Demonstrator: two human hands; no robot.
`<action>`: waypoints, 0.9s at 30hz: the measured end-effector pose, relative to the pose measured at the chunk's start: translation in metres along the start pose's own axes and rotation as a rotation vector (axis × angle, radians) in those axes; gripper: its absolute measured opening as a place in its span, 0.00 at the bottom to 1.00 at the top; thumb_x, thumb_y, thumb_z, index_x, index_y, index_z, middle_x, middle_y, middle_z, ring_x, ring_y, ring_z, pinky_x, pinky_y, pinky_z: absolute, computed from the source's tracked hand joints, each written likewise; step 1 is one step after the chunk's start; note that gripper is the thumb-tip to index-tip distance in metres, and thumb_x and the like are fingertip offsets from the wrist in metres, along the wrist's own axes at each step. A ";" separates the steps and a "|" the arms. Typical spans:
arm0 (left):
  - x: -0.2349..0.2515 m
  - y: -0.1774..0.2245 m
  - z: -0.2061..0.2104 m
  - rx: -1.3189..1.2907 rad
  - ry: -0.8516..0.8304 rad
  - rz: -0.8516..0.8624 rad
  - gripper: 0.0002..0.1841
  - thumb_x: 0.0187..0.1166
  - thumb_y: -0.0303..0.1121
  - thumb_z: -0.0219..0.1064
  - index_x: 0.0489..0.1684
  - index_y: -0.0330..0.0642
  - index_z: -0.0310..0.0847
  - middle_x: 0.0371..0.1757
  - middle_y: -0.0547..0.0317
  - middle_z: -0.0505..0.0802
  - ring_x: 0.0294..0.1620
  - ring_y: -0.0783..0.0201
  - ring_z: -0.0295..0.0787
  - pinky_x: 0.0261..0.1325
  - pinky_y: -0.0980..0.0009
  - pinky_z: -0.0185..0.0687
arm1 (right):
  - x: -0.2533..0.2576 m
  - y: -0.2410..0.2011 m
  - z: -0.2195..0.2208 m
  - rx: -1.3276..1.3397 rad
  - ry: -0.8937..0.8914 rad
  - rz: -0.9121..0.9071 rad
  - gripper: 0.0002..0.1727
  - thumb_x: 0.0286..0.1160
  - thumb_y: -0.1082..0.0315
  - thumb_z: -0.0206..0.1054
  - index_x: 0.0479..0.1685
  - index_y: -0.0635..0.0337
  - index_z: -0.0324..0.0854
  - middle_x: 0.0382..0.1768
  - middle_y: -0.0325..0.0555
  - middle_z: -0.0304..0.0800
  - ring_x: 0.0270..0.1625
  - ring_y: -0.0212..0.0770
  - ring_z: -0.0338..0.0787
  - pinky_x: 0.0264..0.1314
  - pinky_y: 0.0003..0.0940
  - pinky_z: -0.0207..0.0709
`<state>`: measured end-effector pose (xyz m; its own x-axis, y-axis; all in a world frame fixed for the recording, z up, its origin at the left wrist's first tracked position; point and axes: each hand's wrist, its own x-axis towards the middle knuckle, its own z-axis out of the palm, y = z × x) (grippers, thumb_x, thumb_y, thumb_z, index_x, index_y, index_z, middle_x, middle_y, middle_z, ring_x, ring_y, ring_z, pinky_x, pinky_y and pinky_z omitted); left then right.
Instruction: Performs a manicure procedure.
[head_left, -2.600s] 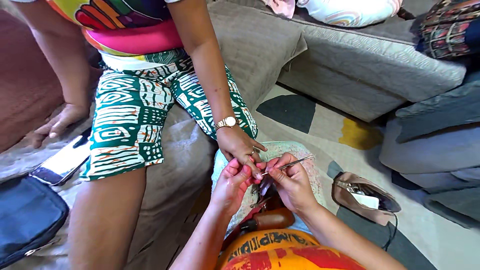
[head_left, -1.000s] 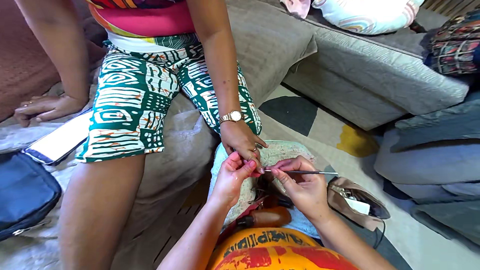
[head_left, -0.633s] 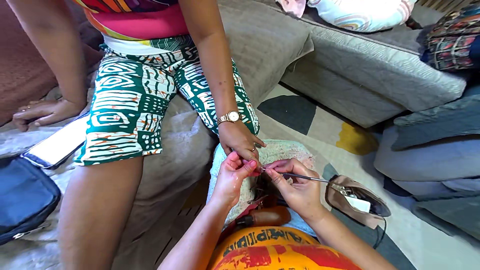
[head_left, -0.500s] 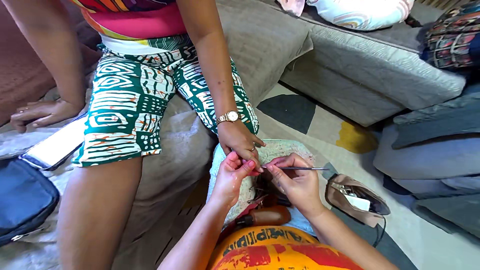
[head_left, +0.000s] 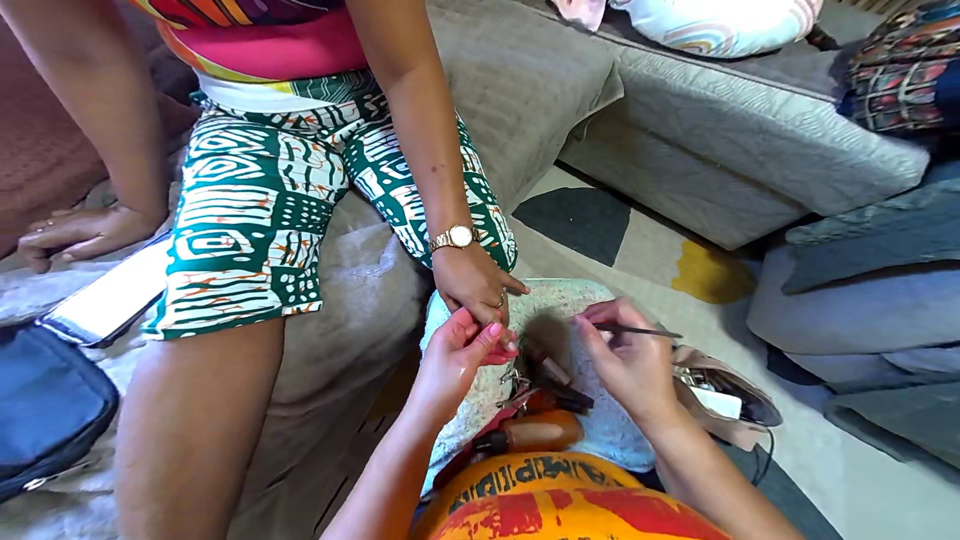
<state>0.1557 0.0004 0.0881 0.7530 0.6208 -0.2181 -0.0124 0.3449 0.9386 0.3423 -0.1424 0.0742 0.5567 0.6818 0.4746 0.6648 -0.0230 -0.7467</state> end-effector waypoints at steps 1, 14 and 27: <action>-0.004 0.004 -0.006 0.152 -0.008 0.018 0.11 0.89 0.29 0.60 0.59 0.30 0.78 0.43 0.49 0.96 0.42 0.56 0.98 0.52 0.62 0.96 | -0.001 0.008 -0.008 -0.236 0.012 -0.040 0.06 0.75 0.70 0.68 0.36 0.64 0.86 0.37 0.44 0.92 0.39 0.33 0.91 0.44 0.29 0.88; 0.013 0.012 -0.058 0.036 0.272 0.015 0.13 0.91 0.29 0.54 0.63 0.32 0.80 0.47 0.53 0.92 0.47 0.65 0.91 0.58 0.67 0.87 | -0.005 0.000 -0.024 -0.152 -0.125 -0.022 0.08 0.77 0.65 0.69 0.40 0.62 0.88 0.37 0.40 0.93 0.37 0.28 0.92 0.44 0.24 0.89; 0.026 0.024 -0.005 -0.441 -0.047 -0.080 0.08 0.83 0.19 0.58 0.41 0.39 0.82 0.33 0.58 0.93 0.33 0.68 0.92 0.44 0.71 0.91 | 0.058 -0.076 0.049 0.817 -0.399 -0.120 0.03 0.81 0.73 0.67 0.43 0.57 0.77 0.43 0.41 0.87 0.35 0.29 0.87 0.36 0.24 0.86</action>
<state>0.1714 0.0282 0.1034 0.7918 0.5510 -0.2636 -0.2247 0.6641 0.7131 0.2998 -0.0654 0.1357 0.1920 0.8519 0.4872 0.0635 0.4846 -0.8724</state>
